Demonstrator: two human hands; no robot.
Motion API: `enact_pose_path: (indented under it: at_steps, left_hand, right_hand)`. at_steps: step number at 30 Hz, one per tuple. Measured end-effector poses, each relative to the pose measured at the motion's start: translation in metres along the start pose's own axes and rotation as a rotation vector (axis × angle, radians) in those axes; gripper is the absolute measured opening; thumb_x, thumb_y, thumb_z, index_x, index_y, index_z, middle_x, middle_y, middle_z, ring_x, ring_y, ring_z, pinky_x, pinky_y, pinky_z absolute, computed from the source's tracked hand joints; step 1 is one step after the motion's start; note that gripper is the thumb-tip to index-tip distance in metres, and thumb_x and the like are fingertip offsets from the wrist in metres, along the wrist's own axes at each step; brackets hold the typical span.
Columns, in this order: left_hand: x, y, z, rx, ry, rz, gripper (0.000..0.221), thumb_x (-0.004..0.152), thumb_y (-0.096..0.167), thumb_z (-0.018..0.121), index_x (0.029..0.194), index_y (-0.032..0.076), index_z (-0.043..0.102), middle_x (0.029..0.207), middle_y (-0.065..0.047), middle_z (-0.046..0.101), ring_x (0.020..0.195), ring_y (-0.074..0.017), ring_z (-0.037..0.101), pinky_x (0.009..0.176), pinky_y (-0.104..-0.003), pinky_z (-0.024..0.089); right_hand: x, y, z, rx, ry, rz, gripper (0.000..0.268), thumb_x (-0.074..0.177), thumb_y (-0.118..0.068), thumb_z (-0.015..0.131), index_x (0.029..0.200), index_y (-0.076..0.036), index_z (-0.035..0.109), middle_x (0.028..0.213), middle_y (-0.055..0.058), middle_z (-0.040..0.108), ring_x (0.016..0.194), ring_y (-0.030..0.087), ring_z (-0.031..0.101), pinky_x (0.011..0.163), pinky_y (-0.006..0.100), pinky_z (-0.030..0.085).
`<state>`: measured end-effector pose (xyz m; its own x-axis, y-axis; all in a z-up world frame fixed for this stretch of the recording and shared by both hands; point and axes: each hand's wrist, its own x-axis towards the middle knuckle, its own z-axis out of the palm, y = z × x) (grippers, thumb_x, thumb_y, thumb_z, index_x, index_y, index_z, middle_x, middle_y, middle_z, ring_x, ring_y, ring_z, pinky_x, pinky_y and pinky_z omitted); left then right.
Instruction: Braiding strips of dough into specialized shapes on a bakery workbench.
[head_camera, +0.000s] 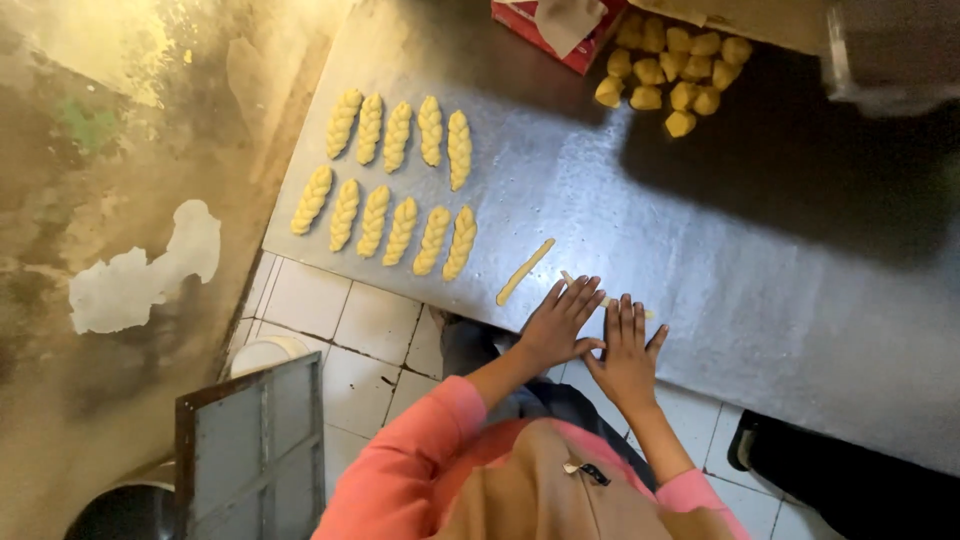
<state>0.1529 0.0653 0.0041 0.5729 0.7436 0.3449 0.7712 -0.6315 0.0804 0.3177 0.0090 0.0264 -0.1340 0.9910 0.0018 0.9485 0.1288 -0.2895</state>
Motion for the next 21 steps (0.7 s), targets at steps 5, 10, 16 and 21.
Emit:
enact_pose_path:
  at_steps: [5, 10, 16, 21]
  left_hand:
    - [-0.010, 0.011, -0.003, -0.020, 0.003, -0.031, 0.087, 0.096, 0.073, 0.029, 0.153, 0.009, 0.049, 0.155, -0.015, 0.052, 0.146, -0.0298, 0.046, 0.124, -0.059, 0.026]
    - [0.045, -0.006, 0.060, 0.148, 0.085, -0.099, 0.091, 0.089, 0.080, 0.032, 0.153, 0.017, 0.048, 0.162, -0.008, 0.044, 0.151, -0.0265, 0.040, 0.123, -0.062, 0.031]
    - [0.107, -0.034, 0.063, 0.213, -0.071, -0.127, 0.095, 0.088, 0.086, 0.024, 0.158, 0.024, 0.040, 0.165, -0.006, 0.038, 0.154, -0.0237, 0.034, 0.127, -0.060, 0.025]
    - [0.048, -0.022, 0.014, 0.006, -0.069, -0.003, 0.092, 0.095, 0.076, 0.036, 0.158, 0.008, 0.039, 0.164, -0.017, 0.038, 0.153, -0.0319, 0.036, 0.126, -0.052, 0.031]
  right_hand:
    - [-0.002, 0.007, 0.015, 0.037, 0.035, -0.023, 0.103, 0.078, -0.047, 0.062, 0.166, -0.010, 0.021, 0.173, 0.015, 0.017, 0.157, 0.039, 0.015, 0.112, 0.082, 0.006]
    - [0.055, 0.008, -0.015, 0.027, -0.111, 0.127, 0.100, 0.079, -0.047, 0.053, 0.165, -0.007, 0.022, 0.173, 0.015, 0.017, 0.160, 0.036, 0.010, 0.119, 0.076, 0.001]
    - [0.101, 0.026, -0.024, 0.058, -0.159, 0.213, 0.110, 0.076, -0.069, 0.055, 0.167, -0.017, 0.019, 0.174, 0.008, 0.014, 0.161, 0.032, 0.006, 0.118, 0.076, -0.003]
    - [0.039, 0.015, -0.014, 0.074, -0.028, 0.108, 0.090, 0.088, -0.052, 0.058, 0.163, -0.009, 0.031, 0.170, 0.013, 0.027, 0.156, 0.038, 0.021, 0.120, 0.073, 0.008]
